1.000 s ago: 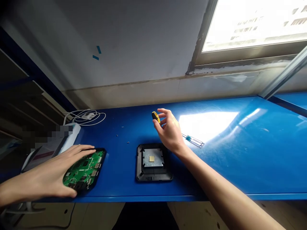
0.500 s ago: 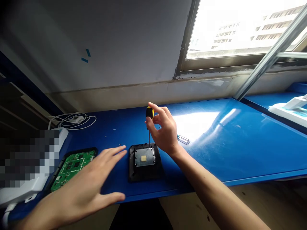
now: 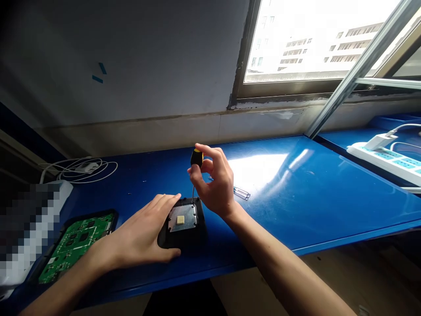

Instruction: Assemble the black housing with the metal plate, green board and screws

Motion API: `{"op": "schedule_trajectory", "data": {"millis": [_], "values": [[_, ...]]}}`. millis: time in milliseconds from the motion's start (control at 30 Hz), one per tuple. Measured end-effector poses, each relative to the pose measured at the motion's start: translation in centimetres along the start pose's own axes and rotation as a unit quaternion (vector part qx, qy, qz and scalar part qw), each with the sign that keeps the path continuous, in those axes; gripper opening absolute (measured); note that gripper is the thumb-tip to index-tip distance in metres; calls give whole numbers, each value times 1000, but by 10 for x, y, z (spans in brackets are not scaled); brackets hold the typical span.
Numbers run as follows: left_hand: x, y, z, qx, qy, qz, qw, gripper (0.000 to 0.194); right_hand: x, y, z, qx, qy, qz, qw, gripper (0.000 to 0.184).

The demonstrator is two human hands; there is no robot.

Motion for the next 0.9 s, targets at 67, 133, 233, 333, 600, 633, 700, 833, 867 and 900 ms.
{"op": "schedule_trajectory", "data": {"millis": [67,133,233,333,600,633,700,833,867,900], "values": [[-1,-1,0,-1,4,0,1000,107,0,0,1,-7,-2,4,1000,30],[-1,-2,1,-9,13,-4,1000,109,-1,0,1,-13,4,6,1000,29],[-3,-2,2,-29,27,-13,999,111,-3,-1,2,-21,14,2,1000,29],[-3,-2,3,-36,21,-17,999,109,-2,-1,3,-26,16,9,999,30],[-3,-2,4,-28,15,-23,999,104,1,-3,3,-13,71,-27,997,41],[-3,-2,4,-27,14,-23,999,104,1,-3,3,-14,72,-27,997,42],[-3,-2,4,-28,11,-23,999,103,1,-3,3,-13,75,-25,997,43],[-3,-2,4,-30,11,-22,999,104,0,-2,4,-12,84,-24,996,45],[-3,-2,4,-29,10,-21,999,104,0,-2,4,-12,84,-24,996,45],[-3,-2,4,-28,9,-19,999,104,0,-2,4,-12,85,-24,996,45]]}}
Point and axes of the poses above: each hand's wrist, its own z-axis away from the middle knuckle, its own y-axis out of the back of the hand, x = y × z, the point moved 4 cm from there along -z, towards the middle knuckle, and after that the axes turned 4 degrees about x, right-handed, at the moved point
